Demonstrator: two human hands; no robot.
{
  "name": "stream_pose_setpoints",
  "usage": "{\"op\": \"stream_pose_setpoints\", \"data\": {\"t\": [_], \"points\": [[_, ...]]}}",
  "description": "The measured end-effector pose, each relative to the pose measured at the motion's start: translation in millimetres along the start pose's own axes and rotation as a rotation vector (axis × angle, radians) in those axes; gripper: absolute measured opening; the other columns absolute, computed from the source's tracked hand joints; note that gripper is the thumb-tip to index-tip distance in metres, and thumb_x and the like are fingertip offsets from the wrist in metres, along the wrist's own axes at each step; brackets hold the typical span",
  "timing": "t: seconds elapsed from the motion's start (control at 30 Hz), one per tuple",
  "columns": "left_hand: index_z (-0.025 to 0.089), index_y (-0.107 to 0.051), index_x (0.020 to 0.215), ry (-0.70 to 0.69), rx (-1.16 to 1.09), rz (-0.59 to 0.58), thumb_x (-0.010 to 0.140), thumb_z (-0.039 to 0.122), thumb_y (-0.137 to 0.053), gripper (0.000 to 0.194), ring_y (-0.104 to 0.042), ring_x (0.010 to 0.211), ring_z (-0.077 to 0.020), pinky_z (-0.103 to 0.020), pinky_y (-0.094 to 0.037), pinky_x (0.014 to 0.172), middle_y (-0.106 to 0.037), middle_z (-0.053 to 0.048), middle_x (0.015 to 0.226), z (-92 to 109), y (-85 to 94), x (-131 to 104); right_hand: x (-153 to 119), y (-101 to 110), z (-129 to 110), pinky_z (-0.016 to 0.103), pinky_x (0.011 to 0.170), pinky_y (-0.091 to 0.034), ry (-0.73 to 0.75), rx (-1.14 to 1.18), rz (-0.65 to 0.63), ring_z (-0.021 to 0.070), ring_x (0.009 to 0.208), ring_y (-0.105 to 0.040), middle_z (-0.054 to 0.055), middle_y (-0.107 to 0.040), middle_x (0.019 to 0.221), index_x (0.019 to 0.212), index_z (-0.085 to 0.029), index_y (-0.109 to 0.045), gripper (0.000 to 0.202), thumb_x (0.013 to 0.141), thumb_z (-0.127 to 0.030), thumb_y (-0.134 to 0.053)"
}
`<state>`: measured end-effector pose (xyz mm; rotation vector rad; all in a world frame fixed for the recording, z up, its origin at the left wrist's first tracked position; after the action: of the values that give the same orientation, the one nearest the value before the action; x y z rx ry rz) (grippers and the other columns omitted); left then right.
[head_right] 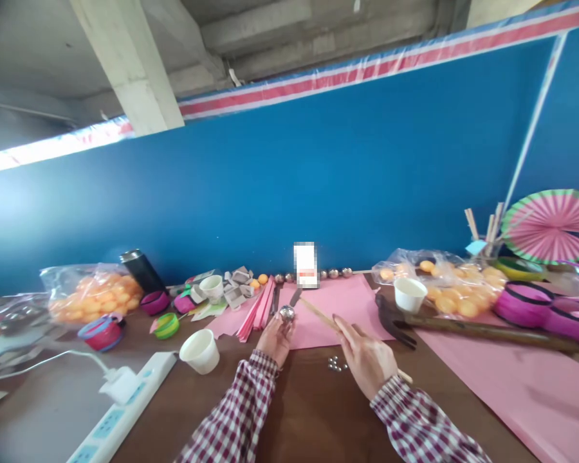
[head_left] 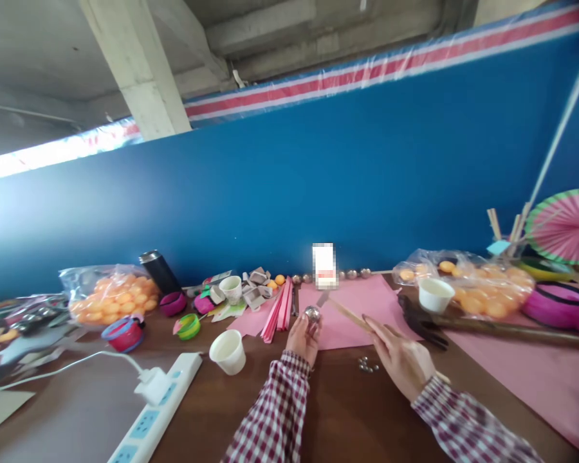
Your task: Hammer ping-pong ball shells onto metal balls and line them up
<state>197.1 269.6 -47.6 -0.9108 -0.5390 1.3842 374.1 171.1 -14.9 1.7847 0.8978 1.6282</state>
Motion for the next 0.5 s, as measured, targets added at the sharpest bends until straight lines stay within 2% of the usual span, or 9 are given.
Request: {"op": "stream_pose_setpoints", "data": {"t": [0.17, 0.3, 0.5], "points": [[0.008, -0.056, 0.082, -0.012, 0.008, -0.041, 0.075, 0.012, -0.053, 0.009, -0.064, 0.076, -0.0180, -0.023, -0.051, 0.069, -0.065, -0.012, 0.078, 2.1, -1.1, -0.4, -2.1, -7.4, 1.1, 0.019, 0.040, -0.033, 0.044, -0.045, -0.013, 0.0079, 0.050, -0.057, -0.003, -0.066, 0.080, 0.120, -0.032, -0.043, 0.036, 0.085, -0.034, -0.034], [0.008, -0.056, 0.081, 0.003, 0.019, 0.003, 0.076, 0.018, -0.054, 0.011, -0.064, 0.076, -0.0180, -0.024, -0.051, 0.068, -0.064, -0.011, 0.078, 1.8, -1.5, -2.7, -3.0, -8.6, 1.4, 0.018, 0.042, -0.035, 0.047, -0.037, 0.027, 0.0073, 0.052, -0.057, -0.002, -0.066, 0.084, 0.124, -0.030, -0.039, 0.039, 0.085, -0.033, -0.034], [0.008, -0.057, 0.082, 0.059, 0.014, -0.028, 0.075, 0.026, -0.055, 0.020, -0.062, 0.064, -0.0130, -0.020, -0.050, 0.058, -0.063, -0.011, 0.075, 1.2, -9.1, -9.4, -0.4, -3.7, 3.1, 0.018, 0.042, -0.037, 0.031, -0.047, 0.023, 0.0080, 0.053, -0.058, -0.002, -0.066, 0.086, 0.123, -0.032, -0.040, 0.038, 0.085, -0.034, -0.034]]}}
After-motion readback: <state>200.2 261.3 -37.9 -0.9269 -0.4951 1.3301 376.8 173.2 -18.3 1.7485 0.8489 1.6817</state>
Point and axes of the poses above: each hand's wrist, its own x-axis towards the middle knuckle, its own y-axis out of the back of the hand, z = x × y, the point moved 2 cm from there along x, towards the middle knuckle
